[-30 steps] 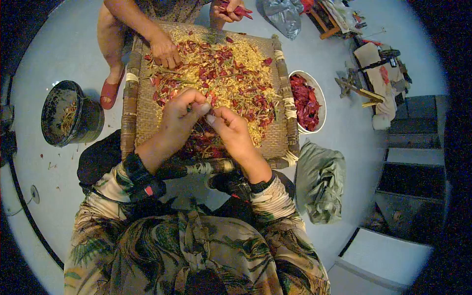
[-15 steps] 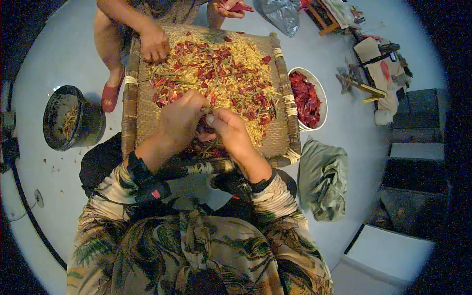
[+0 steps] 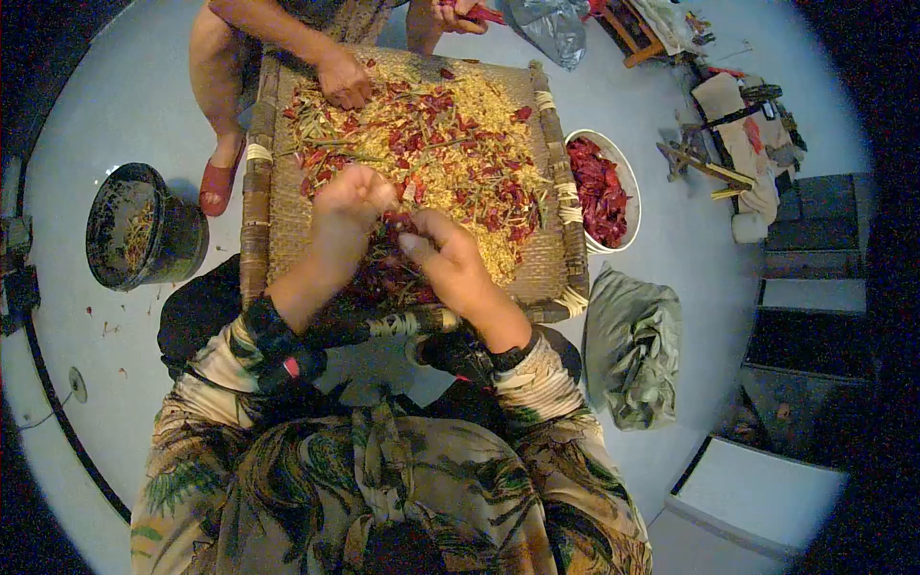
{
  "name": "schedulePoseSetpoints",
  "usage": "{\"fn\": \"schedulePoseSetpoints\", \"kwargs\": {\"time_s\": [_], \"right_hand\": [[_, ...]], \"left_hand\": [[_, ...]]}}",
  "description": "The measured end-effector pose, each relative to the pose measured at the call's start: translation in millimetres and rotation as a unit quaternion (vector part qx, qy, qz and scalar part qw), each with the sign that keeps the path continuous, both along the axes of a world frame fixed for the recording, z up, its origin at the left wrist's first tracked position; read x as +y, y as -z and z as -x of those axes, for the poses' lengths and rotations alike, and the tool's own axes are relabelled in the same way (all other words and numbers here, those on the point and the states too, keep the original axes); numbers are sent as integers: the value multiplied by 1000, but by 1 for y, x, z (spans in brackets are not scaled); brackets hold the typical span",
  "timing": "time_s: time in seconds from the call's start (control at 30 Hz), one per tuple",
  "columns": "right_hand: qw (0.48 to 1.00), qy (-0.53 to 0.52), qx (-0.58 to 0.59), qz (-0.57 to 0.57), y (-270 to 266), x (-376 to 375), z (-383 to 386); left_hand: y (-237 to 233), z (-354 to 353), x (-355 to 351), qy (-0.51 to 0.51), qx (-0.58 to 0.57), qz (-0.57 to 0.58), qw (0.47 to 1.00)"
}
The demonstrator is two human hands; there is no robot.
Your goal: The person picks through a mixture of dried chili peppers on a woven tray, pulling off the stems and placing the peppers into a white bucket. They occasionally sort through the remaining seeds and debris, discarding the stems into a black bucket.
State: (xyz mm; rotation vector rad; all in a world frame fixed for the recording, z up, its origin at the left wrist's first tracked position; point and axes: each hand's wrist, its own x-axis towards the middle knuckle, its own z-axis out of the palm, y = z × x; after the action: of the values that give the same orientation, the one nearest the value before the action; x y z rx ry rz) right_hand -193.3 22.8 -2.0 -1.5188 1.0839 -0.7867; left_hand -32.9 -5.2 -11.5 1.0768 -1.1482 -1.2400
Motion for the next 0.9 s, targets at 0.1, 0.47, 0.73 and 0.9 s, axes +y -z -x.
{"fn": "schedulePoseSetpoints", "kwargs": {"time_s": [0.1, 0.47, 0.73, 0.9], "right_hand": [[999, 10, -19, -30, 5, 2, -2], [996, 91, -6, 22, -4, -11, 9], [971, 78, 120, 189, -5, -12, 10], [922, 52, 194, 332, -22, -7, 5]], "left_hand": [[4, -10, -8, 43, 118, -49, 991], [-22, -4, 5, 58, 14, 12, 998], [-50, -3, 20, 23, -325, 145, 934], [-32, 0, 13, 100, -242, 82, 962]]}}
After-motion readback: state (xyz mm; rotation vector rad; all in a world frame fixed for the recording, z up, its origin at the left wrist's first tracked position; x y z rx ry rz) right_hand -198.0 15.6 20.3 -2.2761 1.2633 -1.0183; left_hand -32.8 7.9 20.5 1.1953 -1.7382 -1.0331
